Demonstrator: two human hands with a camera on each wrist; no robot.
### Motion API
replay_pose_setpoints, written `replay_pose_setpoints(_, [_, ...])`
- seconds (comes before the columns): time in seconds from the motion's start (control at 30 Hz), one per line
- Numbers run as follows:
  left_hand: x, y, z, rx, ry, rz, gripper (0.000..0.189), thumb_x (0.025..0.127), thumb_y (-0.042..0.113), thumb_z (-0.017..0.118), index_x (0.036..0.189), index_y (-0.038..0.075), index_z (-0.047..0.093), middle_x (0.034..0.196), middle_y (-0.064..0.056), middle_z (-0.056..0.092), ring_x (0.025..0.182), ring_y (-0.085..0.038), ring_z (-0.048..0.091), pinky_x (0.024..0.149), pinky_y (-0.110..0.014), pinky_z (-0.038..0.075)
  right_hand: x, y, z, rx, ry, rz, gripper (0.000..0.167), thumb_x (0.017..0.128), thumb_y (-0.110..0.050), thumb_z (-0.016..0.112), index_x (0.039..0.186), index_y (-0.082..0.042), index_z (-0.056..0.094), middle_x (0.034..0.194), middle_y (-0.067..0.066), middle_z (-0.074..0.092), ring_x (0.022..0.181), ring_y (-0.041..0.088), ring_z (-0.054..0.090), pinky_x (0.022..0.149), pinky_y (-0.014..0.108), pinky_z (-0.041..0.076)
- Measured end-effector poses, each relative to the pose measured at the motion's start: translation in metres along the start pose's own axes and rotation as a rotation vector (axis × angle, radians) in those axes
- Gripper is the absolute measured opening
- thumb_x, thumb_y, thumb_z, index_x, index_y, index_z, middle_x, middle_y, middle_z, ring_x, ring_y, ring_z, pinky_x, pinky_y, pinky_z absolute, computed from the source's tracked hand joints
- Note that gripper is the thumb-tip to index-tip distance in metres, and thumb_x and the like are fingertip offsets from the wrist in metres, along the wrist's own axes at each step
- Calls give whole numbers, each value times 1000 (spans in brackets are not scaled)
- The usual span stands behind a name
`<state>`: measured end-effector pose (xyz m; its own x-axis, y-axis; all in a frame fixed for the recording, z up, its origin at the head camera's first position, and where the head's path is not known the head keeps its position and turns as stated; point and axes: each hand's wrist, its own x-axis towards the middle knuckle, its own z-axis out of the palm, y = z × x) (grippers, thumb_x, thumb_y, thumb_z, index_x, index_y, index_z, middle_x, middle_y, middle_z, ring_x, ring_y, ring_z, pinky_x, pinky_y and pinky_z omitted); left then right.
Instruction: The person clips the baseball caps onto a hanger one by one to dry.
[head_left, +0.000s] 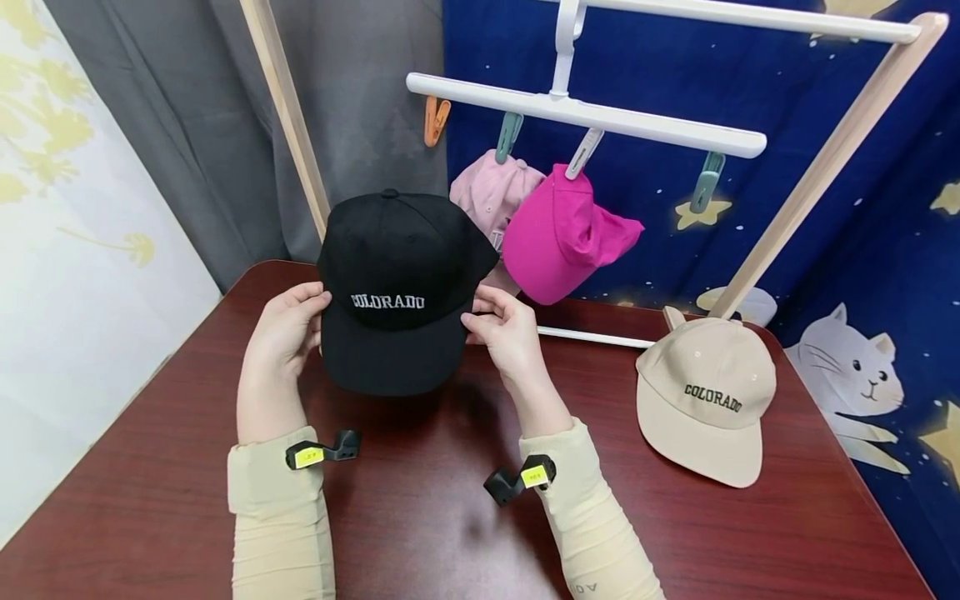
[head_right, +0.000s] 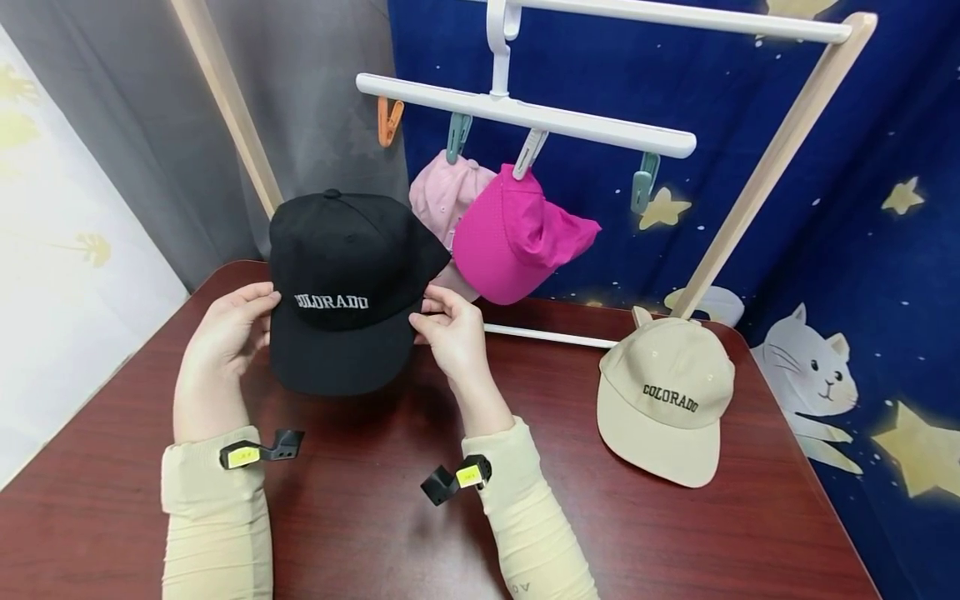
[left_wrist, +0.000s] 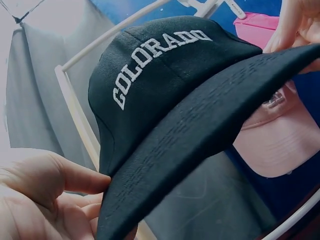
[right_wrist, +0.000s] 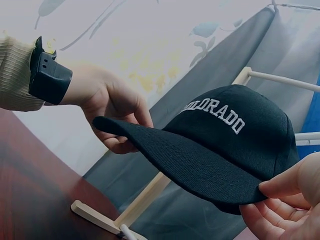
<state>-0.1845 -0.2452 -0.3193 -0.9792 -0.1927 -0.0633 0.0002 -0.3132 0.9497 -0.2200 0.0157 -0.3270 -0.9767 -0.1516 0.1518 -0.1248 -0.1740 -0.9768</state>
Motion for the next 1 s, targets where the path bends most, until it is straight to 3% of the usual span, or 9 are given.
replay_pose_setpoints(0.23, [6, -4, 5, -4, 25, 22, 8, 99, 5, 49, 105, 7, 52, 74, 5, 61, 49, -5, 51, 46, -16, 40, 5, 4, 0, 10, 12, 14, 40, 83, 17, 61, 122, 9, 58, 91, 17, 57, 65, 8, 60, 63, 33, 56])
replay_pose_setpoints(0.33, [9, -5, 7, -33, 38, 15, 8, 99, 5, 49, 106, 6, 52, 74, 5, 62, 47, -6, 51, 47, -16, 42, 7, 4, 0, 3, 10, 17, 39, 83, 17, 60, 122, 10, 58, 90, 16, 56, 65, 7, 60, 62, 32, 56])
replay_pose_setpoints(0.57, [12, -6, 9, -151, 44, -5, 7, 99, 6, 50, 101, 6, 57, 88, 1, 62, 68, -7, 61, 61, -18, 50, 11, 6, 1, -13, 17, 45, 38, 83, 16, 61, 121, 10, 58, 87, 11, 55, 66, 7, 59, 67, 39, 56])
replay_pose_setpoints(0.73, [12, -8, 10, -202, 61, -26, 12, 99, 7, 51, 97, 8, 62, 86, 0, 64, 66, -9, 60, 60, -19, 50, 13, 7, 0, -31, 17, 64, 40, 84, 16, 61, 123, 9, 57, 88, 12, 56, 68, 7, 60, 73, 47, 55])
replay_pose_setpoints(1.0, [16, -12, 14, -237, 97, -24, 12, 99, 7, 51, 98, 7, 62, 85, 0, 66, 69, -9, 61, 62, -18, 49, 19, 4, -1, -76, 27, 51, 39, 84, 14, 63, 122, 9, 58, 90, 15, 58, 67, 7, 60, 68, 41, 56])
